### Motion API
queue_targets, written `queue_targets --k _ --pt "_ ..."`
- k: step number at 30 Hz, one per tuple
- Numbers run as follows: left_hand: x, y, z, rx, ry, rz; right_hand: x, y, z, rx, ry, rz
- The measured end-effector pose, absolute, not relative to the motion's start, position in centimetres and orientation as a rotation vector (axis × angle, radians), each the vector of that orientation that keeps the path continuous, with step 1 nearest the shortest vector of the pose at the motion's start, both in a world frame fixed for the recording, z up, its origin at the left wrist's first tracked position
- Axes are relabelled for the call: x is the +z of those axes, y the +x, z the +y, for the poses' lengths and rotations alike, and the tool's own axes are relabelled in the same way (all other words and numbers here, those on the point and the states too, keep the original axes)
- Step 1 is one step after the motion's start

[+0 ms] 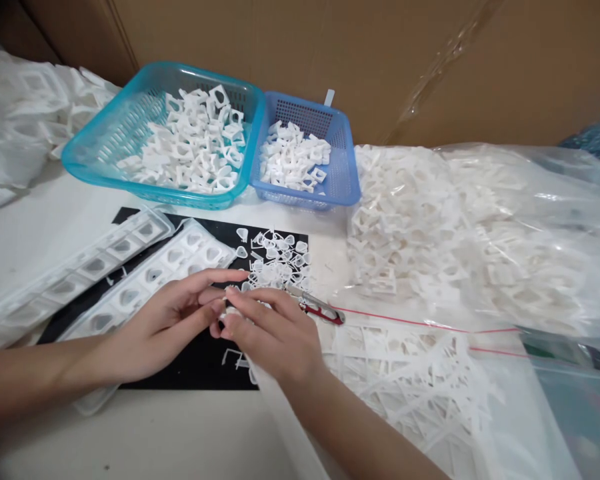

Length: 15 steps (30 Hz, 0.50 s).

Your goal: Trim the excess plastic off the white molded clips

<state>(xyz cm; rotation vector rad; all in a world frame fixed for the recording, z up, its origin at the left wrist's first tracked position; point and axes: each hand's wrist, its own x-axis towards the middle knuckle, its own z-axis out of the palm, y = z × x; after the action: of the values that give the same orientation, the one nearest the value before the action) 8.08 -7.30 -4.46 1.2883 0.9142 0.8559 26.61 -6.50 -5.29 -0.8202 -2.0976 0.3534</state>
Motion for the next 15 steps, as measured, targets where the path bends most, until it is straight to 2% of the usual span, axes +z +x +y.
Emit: queue_targets --k 7,12,15 --pt "-4.6 7.9 -7.5 0.868 1.344 0.891 -4.2 26.3 -6.3 -0.148 -0.659 -2.246" --pt "-5.0 8.0 -8.0 0.834 1.407 0.882 -4.5 26.6 -6.3 -0.232 -0.716 -2.225" --pt "-5.0 8.1 -8.0 0.835 1.385 0.879 -4.5 26.7 -6.1 -0.128 -0.746 -2.203"
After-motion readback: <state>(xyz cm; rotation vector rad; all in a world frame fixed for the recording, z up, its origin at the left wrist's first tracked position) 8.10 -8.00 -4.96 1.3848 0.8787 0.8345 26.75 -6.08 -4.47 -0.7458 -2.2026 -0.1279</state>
